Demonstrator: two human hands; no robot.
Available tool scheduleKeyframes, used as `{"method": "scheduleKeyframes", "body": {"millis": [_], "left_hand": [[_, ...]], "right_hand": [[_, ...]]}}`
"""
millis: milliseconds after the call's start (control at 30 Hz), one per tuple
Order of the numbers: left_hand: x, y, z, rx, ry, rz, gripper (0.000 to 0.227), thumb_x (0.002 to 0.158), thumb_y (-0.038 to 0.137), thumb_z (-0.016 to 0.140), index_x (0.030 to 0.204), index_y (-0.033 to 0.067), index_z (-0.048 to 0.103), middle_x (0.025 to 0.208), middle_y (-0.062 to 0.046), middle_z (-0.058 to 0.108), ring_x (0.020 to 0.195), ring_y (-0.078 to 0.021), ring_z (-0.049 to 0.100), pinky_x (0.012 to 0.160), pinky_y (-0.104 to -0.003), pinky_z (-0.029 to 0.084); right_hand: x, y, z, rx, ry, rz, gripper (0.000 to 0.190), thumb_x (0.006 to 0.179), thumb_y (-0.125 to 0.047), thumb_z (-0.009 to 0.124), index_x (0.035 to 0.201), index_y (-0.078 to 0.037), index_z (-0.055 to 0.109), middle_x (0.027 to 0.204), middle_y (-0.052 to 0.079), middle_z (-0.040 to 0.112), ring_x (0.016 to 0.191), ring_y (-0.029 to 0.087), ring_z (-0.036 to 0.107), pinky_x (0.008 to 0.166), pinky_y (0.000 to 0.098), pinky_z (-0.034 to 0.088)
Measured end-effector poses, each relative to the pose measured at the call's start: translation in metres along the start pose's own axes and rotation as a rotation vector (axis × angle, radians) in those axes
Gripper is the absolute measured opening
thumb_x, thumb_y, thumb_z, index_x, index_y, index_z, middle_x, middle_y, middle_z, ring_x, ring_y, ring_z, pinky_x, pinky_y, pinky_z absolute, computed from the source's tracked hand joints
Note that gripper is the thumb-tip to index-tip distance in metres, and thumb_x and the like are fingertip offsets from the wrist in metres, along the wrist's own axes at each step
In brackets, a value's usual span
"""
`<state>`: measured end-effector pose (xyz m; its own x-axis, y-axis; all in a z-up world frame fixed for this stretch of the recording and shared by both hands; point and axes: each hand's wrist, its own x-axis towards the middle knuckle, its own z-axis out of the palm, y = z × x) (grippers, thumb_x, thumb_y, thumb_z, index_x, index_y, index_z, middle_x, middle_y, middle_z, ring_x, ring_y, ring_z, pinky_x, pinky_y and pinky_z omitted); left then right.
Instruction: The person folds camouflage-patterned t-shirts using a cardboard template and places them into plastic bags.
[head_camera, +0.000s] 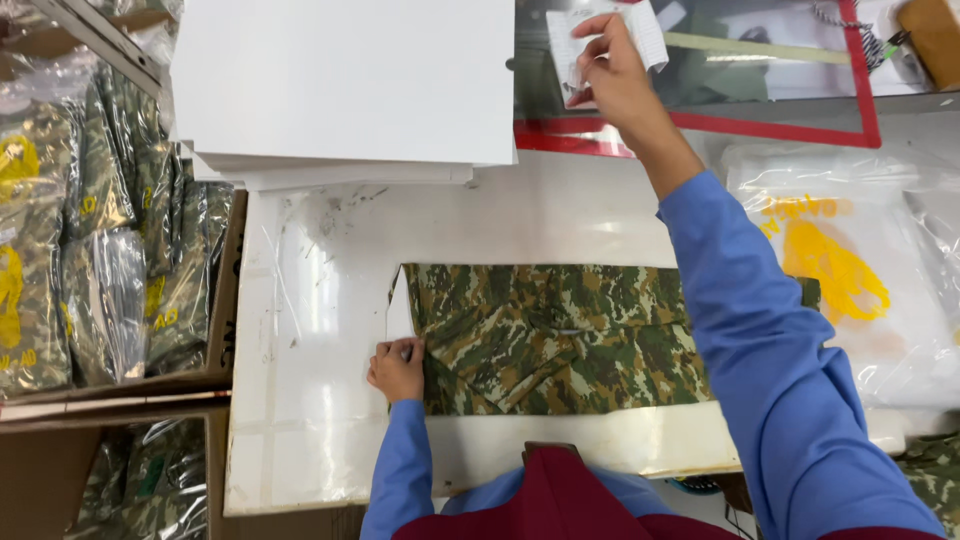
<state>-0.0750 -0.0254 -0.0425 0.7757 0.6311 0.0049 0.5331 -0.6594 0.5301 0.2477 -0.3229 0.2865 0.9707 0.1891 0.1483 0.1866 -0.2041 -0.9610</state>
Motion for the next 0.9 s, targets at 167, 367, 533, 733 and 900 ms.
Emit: {"method": "scheduleKeyframes", "body": {"millis": [167,367,533,733,900], "left_hand": [[-0.01,0.017,0.003,0.076,0.31,-0.019,0.02,0.077,0.043,0.088,0.08,0.0282,0.074,0.103,0.001,0.052,0.103,-0.0275,0.054,0.1,-0.053,0.032],[-0.019,0.019,-0.001,0.019,0.303,-0.046,0.023,0.083,0.038,0.087,0.083,0.0218,0.07,0.106,0.002,0.047,0.11,-0.0245,0.047,0.103,-0.054,0.025],[-0.025,0.024,0.0,0.007,0.287,-0.008,0.018,0.09,0.031,0.081,0.086,0.0195,0.069,0.105,0.001,0.045,0.109,-0.0255,0.045,0.102,-0.056,0.025],[-0.022,0.028,0.001,-0.025,0.307,-0.033,0.015,0.088,0.027,0.082,0.087,0.0193,0.069,0.104,0.001,0.045,0.106,-0.0243,0.046,0.102,-0.053,0.023],[-0.021,0.022,0.001,-0.07,0.267,-0.072,0.016,0.084,0.034,0.081,0.088,0.0235,0.071,0.109,0.0,0.045,0.11,-0.0252,0.045,0.102,-0.051,0.025]], "right_hand": [[-0.126,0.059,0.094,-0.174,-0.487,-0.072,0.027,0.102,0.006,0.046,0.123,-0.007,0.055,0.105,0.014,0.05,0.087,0.031,0.06,0.068,0.0424,0.064],[-0.223,0.156,0.152,-0.504,-0.716,-0.356,0.027,0.101,0.009,0.044,0.112,-0.005,0.064,0.111,0.01,0.061,0.106,0.031,0.065,0.082,0.0436,0.061],[-0.22,0.186,0.146,-0.602,-0.924,-0.484,0.023,0.106,-0.016,0.061,0.122,0.0,0.067,0.125,0.016,0.066,0.128,0.034,0.059,0.104,0.0442,0.054],[-0.203,0.185,0.178,-0.778,-0.706,-0.756,0.009,0.1,-0.023,0.068,0.092,-0.019,0.071,0.111,-0.004,0.063,0.114,0.019,0.06,0.088,0.0345,0.056],[-0.178,0.156,0.248,-0.359,-0.972,-0.313,0.014,0.104,-0.016,0.064,0.097,-0.02,0.075,0.088,-0.005,0.073,0.088,0.02,0.073,0.08,0.0362,0.057]]}}
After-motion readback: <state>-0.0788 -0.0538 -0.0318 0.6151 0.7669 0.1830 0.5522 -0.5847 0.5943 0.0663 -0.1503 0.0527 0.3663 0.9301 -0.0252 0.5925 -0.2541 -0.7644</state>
